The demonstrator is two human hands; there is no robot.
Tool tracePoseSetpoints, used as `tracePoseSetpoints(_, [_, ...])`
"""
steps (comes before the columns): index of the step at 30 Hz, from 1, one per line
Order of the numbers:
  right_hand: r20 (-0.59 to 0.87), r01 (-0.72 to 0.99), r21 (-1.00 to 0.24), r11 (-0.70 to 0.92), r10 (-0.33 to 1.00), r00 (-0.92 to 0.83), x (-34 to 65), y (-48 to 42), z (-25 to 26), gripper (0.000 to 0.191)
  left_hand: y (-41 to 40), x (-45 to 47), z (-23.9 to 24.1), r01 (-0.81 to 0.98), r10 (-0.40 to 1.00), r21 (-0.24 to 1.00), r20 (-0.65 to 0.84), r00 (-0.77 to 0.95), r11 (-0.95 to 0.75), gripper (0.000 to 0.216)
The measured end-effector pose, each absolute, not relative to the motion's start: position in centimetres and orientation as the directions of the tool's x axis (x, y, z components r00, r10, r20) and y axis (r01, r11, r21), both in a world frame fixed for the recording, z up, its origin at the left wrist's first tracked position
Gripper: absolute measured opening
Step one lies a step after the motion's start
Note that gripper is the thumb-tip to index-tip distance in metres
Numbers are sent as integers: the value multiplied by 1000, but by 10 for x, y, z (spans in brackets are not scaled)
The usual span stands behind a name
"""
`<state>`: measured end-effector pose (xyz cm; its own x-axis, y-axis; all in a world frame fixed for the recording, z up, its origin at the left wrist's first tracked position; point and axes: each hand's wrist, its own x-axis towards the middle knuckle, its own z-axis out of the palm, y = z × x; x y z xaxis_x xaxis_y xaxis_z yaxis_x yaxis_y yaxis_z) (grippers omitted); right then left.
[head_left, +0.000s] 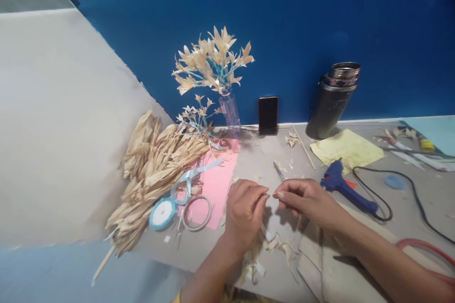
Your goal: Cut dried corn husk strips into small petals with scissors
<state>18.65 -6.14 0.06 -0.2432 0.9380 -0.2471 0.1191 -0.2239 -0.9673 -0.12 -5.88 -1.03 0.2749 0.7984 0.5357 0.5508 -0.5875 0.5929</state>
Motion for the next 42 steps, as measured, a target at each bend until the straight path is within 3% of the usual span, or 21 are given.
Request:
tracePoseSetpoints(5, [-219, 134, -973, -190, 943, -252, 187, -60, -2, 31, -58, 2, -10, 266, 957, 925, 228, 178, -270, 10])
tracePoseSetpoints(9, [-208, 133, -975, -177, 940, -272, 187, -60, -3, 30, -59, 6, -12, 23, 984, 1000, 9, 179, -14, 10])
tracePoseSetpoints(21, [-191, 156, -977, -146, 925, -329, 186, -60, -5, 22, -63, 20, -30, -334, 965, 915, -164, 206, 227, 19])
tracePoseSetpoints(27, [-50, 269, -963, -23, 994, -95, 189, -58, -2, 22, -62, 22, -28, -496, 945, 805, -283, 163, 327, 26])
tracePoseSetpoints(35, [-80, 100, -993, -55, 958, -276, 180, -64, -1, 19, -62, 27, -27, -559, 925, 738, -319, 205, 378, 28])
tracePoseSetpoints(39, [-132, -30, -989, -147, 946, -297, 179, -65, 2, 23, -64, 25, -25, -578, 904, 695, -330, 272, 428, 31])
tracePoseSetpoints(42, [-164, -121, -969, -217, 923, -349, 180, -66, 2, 26, -65, 22, -23, -540, 906, 730, -298, 301, 419, 35])
